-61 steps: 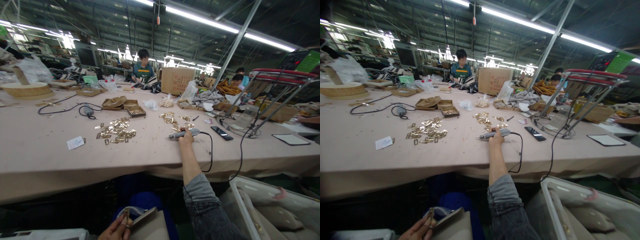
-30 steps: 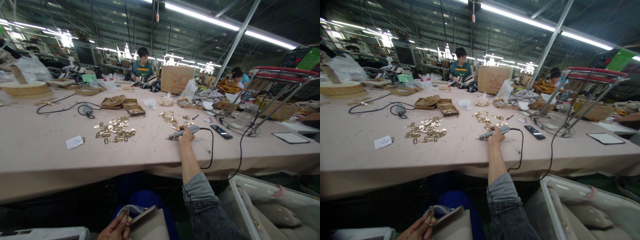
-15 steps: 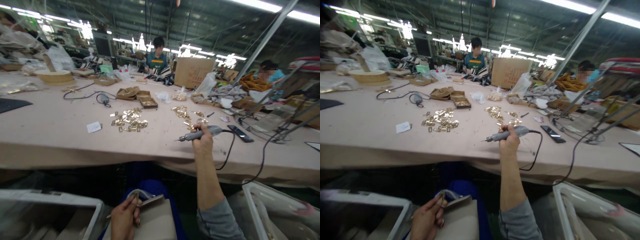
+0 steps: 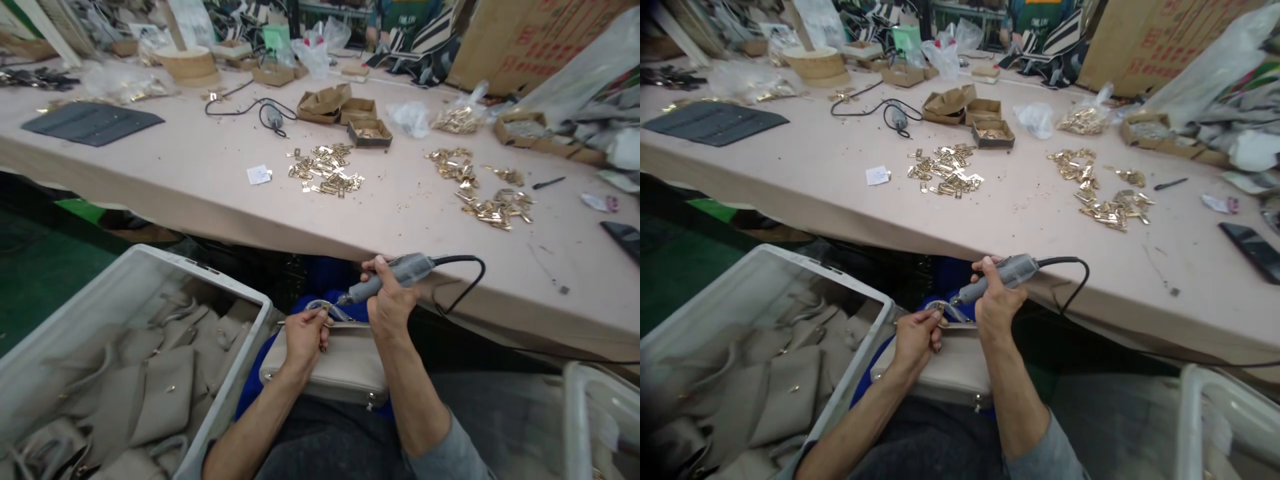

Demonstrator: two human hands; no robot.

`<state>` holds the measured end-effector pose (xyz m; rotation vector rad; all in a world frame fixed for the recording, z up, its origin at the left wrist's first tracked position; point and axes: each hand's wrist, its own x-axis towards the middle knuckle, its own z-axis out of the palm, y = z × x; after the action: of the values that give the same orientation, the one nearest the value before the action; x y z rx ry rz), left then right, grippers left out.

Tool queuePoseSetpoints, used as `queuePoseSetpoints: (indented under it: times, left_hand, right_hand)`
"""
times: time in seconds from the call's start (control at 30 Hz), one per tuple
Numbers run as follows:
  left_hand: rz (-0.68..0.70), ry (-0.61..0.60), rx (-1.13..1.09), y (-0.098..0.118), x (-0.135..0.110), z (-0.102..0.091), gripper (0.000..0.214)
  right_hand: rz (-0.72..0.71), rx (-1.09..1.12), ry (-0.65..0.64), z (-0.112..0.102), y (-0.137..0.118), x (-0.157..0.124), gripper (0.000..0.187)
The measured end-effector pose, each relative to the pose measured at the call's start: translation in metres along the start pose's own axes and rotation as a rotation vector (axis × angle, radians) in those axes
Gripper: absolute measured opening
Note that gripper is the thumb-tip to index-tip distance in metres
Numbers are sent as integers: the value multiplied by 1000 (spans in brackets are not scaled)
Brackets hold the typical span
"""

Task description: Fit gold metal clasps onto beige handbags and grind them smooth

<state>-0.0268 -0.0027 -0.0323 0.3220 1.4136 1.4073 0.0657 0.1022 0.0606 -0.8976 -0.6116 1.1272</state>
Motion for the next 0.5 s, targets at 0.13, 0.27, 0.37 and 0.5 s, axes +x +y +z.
queuePoseSetpoints:
  times: [0.13,0.27,0.37,0.5]
  left_hand:
    - [13,-4,4,2,0,0,41]
    - [5,-5,-4,1,-1,-1,42]
    - [14,-6,0,1,-1,-1,42]
    - [14,-12,6,1,-2,-1,40]
  right_hand:
    - [12,-25,9,0,13,1,28]
    - [28,-25,44,0,20,1,28]
    - [31,-26,61,0,22,1,29]
    - [29,-49,67,-1,22,1,29]
